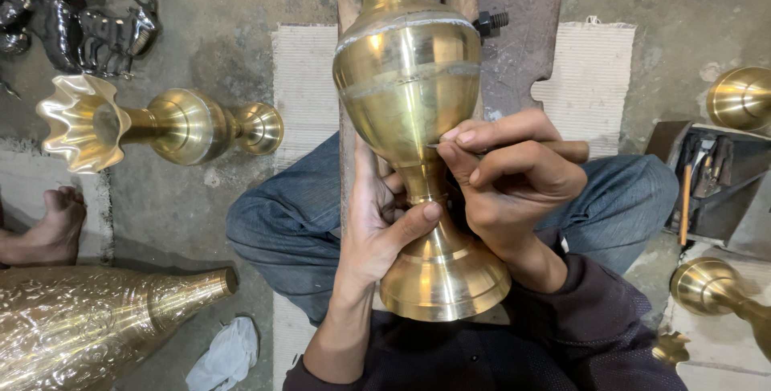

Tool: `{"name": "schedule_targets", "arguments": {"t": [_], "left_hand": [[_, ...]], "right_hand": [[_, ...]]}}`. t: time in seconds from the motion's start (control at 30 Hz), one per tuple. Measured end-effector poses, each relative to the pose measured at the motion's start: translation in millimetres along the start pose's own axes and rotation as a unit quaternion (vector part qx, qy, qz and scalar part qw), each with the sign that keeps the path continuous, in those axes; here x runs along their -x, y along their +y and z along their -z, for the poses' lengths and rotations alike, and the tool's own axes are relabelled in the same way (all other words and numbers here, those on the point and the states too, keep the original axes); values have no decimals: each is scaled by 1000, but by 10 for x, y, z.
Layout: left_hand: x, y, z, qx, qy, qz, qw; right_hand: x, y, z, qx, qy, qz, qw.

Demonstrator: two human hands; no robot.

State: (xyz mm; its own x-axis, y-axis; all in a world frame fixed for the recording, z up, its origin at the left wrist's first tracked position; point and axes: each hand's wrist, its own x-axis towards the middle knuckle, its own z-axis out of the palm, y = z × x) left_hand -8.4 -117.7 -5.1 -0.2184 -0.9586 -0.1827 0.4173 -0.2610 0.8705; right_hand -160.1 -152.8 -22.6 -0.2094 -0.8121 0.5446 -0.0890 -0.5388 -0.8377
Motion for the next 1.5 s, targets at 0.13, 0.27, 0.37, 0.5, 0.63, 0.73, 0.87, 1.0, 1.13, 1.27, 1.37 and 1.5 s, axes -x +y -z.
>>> {"name": "schedule_targets", "arguments": {"t": [0.13, 0.27, 0.37, 0.5, 0.63, 0.73, 0.87, 1.0, 1.13, 1.27, 1.37, 1.5], "left_hand": [[22, -28, -12, 13, 3, 3, 1000], [39, -34, -14, -36, 17, -32, 999], [76, -15, -25, -92, 36, -49, 994], [111, 5, -49, -46, 23, -47, 998], [84, 5, 4, 16, -21, -47, 999], [55, -28, 70, 62, -43, -2, 997], [84, -81, 117, 67, -37, -6, 997], [130, -100, 122, 50, -30, -22, 998], [146, -93, 113, -19, -9, -46, 999], [163, -75, 106, -67, 2, -72, 995], [175, -57, 124, -85, 1, -80, 993], [178, -66, 147, -74, -7, -84, 994]], "right_hand": [[48, -14, 30, -67, 25, -39, 997], [75, 57, 209, -169, 93, -58, 980], [86, 152, 467, -214, 129, -69, 966], [235, 198, 785, -234, 135, -103, 957], [403, 200, 1005, -230, 135, -138, 954], [494, 202, 1086, -229, 134, -160, 951], [567, 197, 1129, -228, 120, -172, 951], [631, 174, 1135, -242, 120, -188, 944], [696, 154, 1116, -237, 115, -191, 946], [720, 128, 1100, -236, 106, -196, 946], [678, 95, 1061, -244, 96, -198, 944], [492, 38, 906, -259, 57, -181, 947]]}}
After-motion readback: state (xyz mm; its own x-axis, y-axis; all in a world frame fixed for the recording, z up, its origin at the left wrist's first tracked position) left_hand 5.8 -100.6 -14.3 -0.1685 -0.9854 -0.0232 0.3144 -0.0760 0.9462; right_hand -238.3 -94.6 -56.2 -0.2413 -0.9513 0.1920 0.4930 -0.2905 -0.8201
